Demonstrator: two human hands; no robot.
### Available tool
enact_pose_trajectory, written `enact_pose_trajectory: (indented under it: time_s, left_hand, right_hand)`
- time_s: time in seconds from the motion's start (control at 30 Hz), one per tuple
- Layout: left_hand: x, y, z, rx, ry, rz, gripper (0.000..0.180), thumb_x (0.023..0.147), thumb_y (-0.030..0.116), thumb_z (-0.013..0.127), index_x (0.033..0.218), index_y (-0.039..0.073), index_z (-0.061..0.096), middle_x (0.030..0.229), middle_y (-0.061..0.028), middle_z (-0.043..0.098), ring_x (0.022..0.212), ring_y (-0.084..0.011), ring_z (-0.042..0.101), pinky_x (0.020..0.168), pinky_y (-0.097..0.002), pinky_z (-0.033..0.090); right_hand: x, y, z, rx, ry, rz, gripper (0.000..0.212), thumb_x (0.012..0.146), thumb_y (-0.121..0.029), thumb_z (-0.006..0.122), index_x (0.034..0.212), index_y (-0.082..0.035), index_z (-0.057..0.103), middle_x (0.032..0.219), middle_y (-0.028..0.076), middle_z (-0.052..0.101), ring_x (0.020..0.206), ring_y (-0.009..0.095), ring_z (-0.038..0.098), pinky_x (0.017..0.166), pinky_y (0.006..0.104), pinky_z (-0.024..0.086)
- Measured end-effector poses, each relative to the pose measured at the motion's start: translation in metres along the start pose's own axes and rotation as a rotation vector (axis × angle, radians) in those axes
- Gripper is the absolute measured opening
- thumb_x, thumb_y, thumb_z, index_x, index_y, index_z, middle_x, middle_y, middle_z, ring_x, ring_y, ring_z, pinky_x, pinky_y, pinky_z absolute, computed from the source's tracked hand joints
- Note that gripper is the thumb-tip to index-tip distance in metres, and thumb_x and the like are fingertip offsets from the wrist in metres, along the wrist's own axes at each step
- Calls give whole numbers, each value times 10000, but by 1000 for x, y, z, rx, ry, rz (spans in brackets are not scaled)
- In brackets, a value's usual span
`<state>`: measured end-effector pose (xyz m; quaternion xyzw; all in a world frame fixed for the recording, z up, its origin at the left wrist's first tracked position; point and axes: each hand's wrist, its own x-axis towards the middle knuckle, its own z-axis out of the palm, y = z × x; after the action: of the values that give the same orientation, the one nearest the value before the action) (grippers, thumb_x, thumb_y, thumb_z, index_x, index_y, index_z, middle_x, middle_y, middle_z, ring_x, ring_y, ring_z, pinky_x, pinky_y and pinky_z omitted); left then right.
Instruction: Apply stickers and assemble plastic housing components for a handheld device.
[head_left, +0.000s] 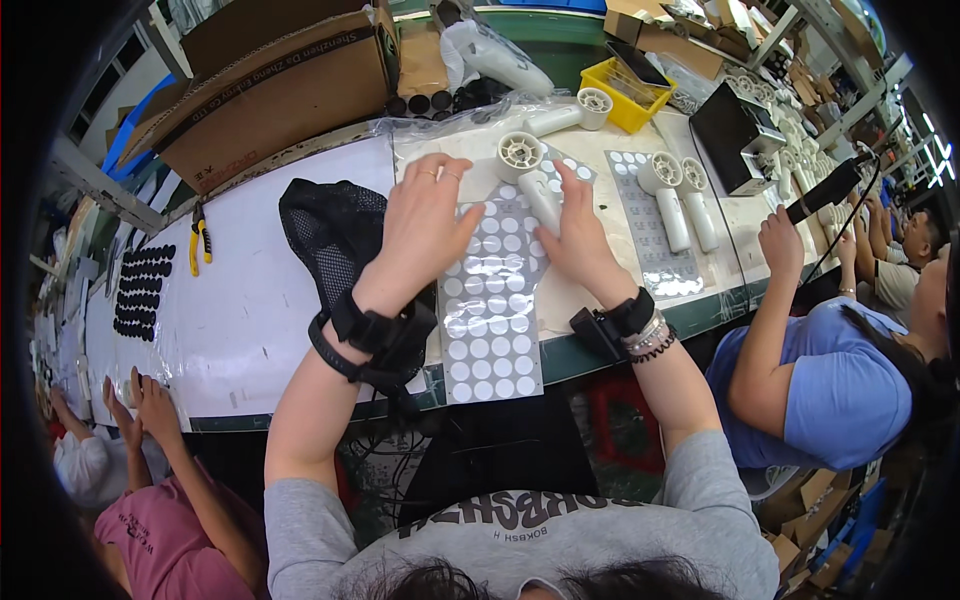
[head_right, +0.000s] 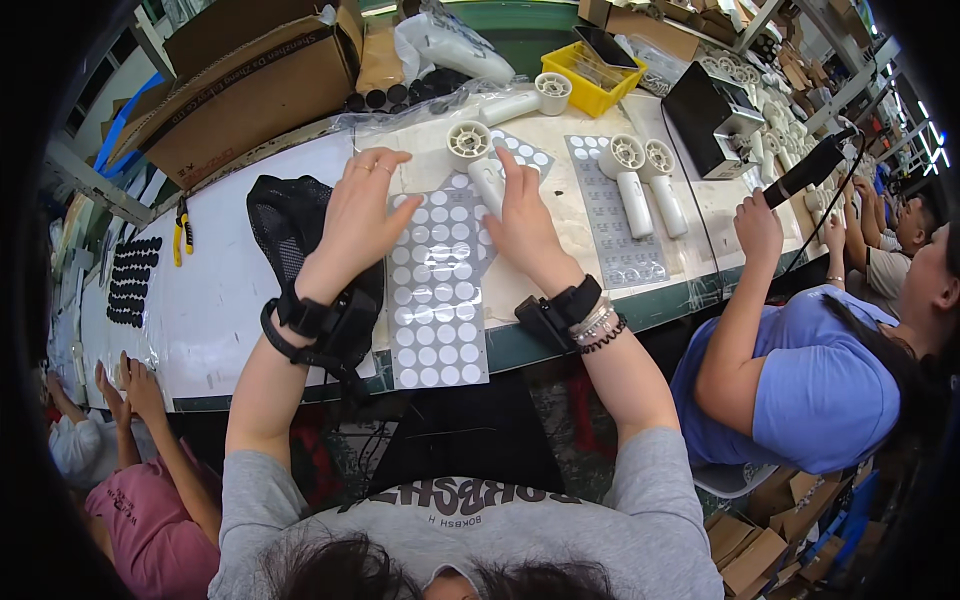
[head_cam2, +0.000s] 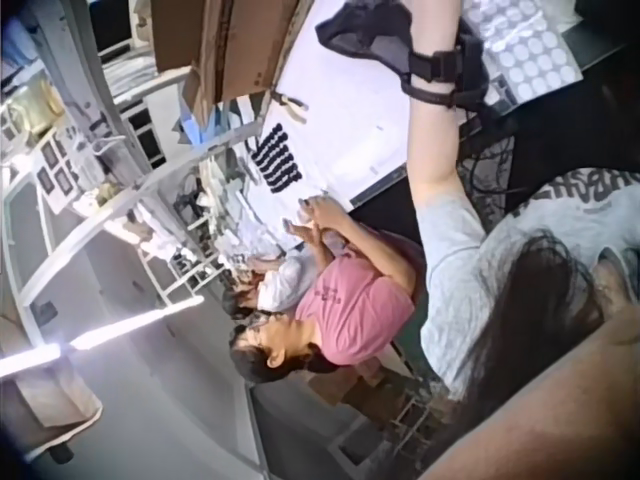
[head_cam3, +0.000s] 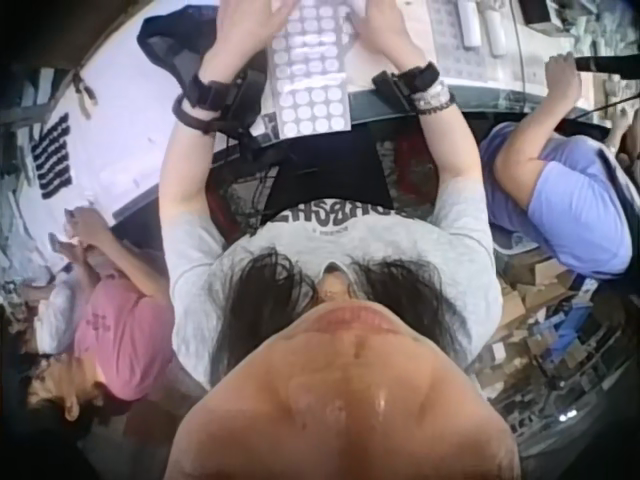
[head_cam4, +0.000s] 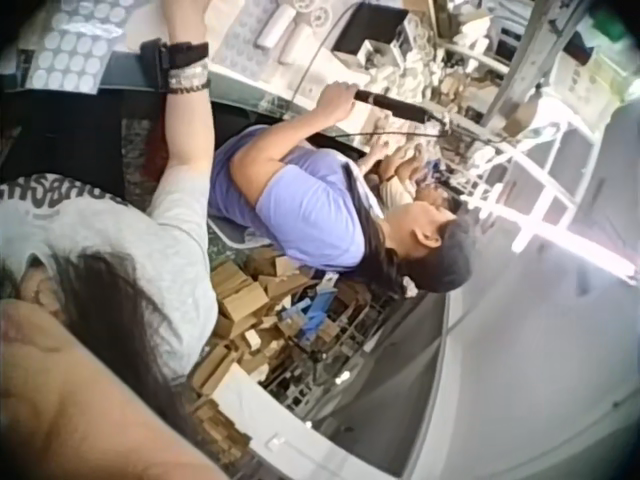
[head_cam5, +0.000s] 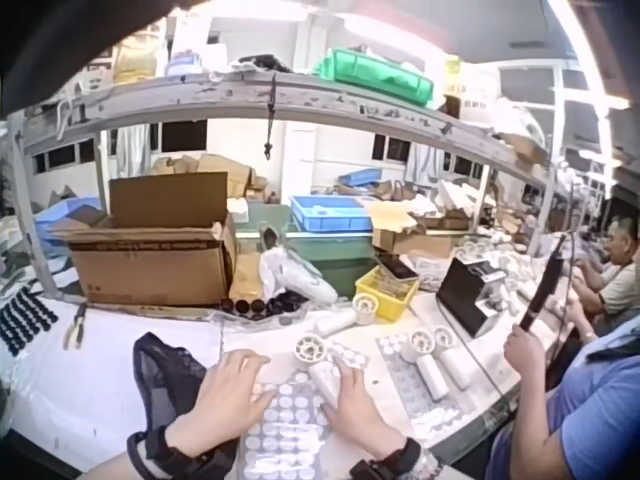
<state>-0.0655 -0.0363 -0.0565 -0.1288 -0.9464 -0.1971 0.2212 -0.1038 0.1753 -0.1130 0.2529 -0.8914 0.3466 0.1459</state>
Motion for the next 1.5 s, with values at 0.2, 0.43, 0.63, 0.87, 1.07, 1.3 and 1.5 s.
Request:
enact_pose_trajectory:
  time_s: [0.2, 0.43, 0.63, 0.87, 1.07, 1.3, 1.5]
  left_hand:
    - [-23, 29, 0, -250, -25, 104, 460, 738, 142, 668, 1145, 35, 483, 1178, -159, 452, 1101, -338, 451, 903, -378, 409]
    - [-26, 55, -6, -416, 47, 222, 609, 720, 68, 647, 1268, 41, 381, 1257, -178, 390, 1141, -350, 419, 930, -382, 401]
    - [-40, 52, 0, -912, -95, 205, 577, 724, -19, 609, 1256, 33, 391, 1119, -131, 517, 1001, -258, 548, 832, -325, 457]
    - [-60, 47, -3, -1258, -227, 65, 262, 785, 98, 623, 1011, 49, 501, 802, -63, 556, 750, -141, 553, 672, -264, 428]
    - [-65, 50, -5, -1318, -258, 50, 244, 743, 118, 688, 893, 50, 508, 751, -50, 564, 671, -137, 552, 594, -261, 417]
    - [-75, 53, 5, -1201, -143, -19, 278, 630, 40, 682, 852, 39, 514, 748, -99, 554, 655, -239, 559, 575, -303, 421]
    - [-76, 53, 5, -1148, -106, 4, 289, 613, 26, 673, 849, 32, 508, 751, -107, 529, 661, -254, 548, 561, -314, 412]
  right_hand:
    - [9, 5, -10, 19, 211, -52, 727, 772, 5, 590, 1357, -66, 165, 1029, 194, 518, 781, 350, 597, 657, 384, 490]
    - [-11, -63, -50, 13, 334, -288, 754, 746, -7, 658, 1337, -38, 191, 958, 192, 594, 757, 322, 627, 588, 352, 494]
    - [-34, -101, -44, 257, 248, -419, 784, 695, 13, 715, 1306, -26, 226, 955, 189, 592, 768, 249, 638, 605, 287, 510]
    - [-19, -109, -96, 456, 35, -228, 241, 726, 43, 668, 946, 4, 579, 942, 102, 506, 779, 131, 564, 658, 226, 474]
    - [3, -122, -114, 569, -350, -103, 102, 738, 17, 673, 835, 15, 638, 796, 66, 608, 701, 101, 582, 629, 222, 477]
    - [2, -126, -98, 645, -553, 99, 78, 782, -31, 649, 834, 26, 635, 761, 65, 646, 681, 90, 602, 623, 219, 491]
    - [0, -119, -91, 730, -590, 169, 92, 787, -44, 651, 831, 34, 631, 753, 63, 645, 702, 83, 604, 637, 216, 499]
